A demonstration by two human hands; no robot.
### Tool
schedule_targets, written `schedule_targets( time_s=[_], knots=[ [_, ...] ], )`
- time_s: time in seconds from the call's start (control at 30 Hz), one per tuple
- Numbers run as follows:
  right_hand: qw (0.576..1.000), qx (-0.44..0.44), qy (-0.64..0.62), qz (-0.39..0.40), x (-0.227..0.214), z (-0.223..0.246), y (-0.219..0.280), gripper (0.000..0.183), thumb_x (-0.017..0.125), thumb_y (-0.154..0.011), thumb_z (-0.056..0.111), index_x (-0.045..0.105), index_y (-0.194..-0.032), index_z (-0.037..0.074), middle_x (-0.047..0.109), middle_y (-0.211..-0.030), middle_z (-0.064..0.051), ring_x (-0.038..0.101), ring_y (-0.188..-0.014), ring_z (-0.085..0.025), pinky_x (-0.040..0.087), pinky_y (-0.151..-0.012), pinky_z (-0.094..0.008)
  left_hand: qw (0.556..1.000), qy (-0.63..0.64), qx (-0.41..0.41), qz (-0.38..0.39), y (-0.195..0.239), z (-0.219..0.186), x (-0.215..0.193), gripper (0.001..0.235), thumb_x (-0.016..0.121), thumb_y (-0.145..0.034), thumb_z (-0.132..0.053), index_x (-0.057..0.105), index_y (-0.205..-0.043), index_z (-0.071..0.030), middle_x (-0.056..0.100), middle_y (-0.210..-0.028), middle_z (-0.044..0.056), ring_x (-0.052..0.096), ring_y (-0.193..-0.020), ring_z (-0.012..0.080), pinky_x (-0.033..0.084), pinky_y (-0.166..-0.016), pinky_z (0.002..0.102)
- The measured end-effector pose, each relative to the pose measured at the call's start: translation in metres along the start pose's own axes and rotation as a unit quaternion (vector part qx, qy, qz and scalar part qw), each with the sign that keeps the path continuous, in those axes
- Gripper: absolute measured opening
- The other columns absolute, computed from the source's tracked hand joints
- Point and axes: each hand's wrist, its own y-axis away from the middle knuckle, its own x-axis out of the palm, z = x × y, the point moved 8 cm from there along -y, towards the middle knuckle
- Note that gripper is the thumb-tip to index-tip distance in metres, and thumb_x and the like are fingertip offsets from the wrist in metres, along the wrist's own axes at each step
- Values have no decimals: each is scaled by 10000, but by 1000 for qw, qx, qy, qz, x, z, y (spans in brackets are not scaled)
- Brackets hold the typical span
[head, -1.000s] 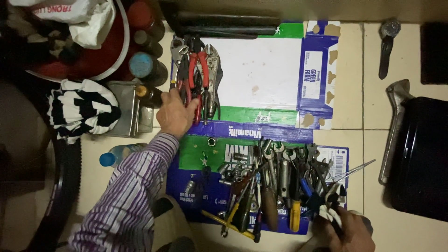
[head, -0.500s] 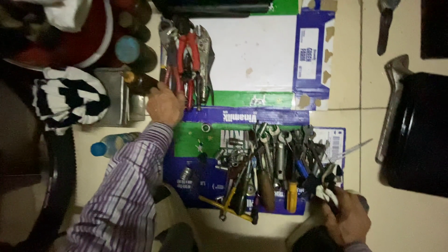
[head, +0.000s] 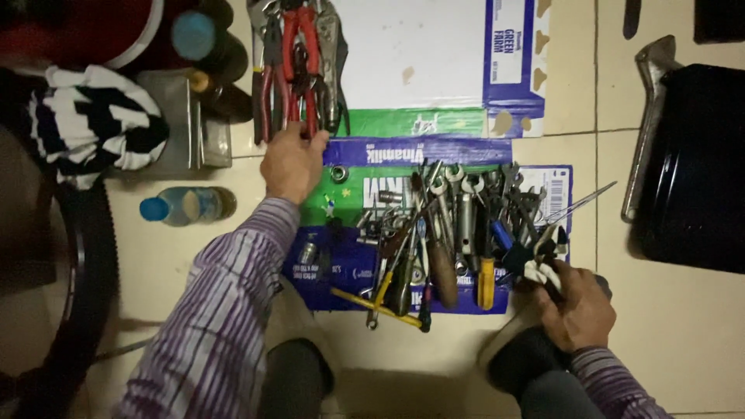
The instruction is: The person sits on the floor and wipes various tools with a cloth. They handle wrenches, pliers, and a yellow T-handle tool, cleaning them one by one and placing them back on a blue mat.
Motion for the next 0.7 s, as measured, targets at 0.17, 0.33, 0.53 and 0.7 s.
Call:
schedule_targets(
  time_s=[0.17, 0.33, 0.53, 0.7],
  knots=[
    [997, -55, -10, -61, 0, 1, 2, 649, 548, -805, 514, 605, -1372, 204, 660, -1142, -179, 594, -1097, -398, 464, -889, -542, 999, 23, 29, -12, 5, 2, 1, 428, 614, -957, -519, 721, -1160, -157, 743, -1058, 164, 682, -967, 392, 510, -801, 529],
    [998, -4, -27, -55, -6, 0, 2, 545, 649, -904, 416, 572, -1402, 208, 627, -1173, -119, 623, -1180, -362, 486, -1006, -544, 983, 45, 177, -10, 76, -5, -21, 387, 701, -944, -515, 720, -1051, -143, 724, -840, 120, 717, -909, 377, 551, -770, 512],
    [997, 12, -55, -50, -12, 6, 7, 516, 632, -935, 478, 557, -1385, 236, 611, -1152, -103, 611, -1181, -343, 467, -1038, -525, 959, 51, 145, 238, 209, -26, -5, 348, 607, -933, -394, 739, -932, -73, 736, -796, 204, 732, -859, 427, 553, -752, 512],
    [997, -31, -30, -69, -16, 13, 8, 484, 674, -930, 382, 571, -1372, 213, 620, -1137, -108, 620, -1167, -341, 481, -1023, -509, 944, 9, 246, 218, 232, 18, 49, 367, 667, -857, -456, 715, -960, -108, 691, -876, 139, 733, -800, 326, 559, -688, 410]
  ],
)
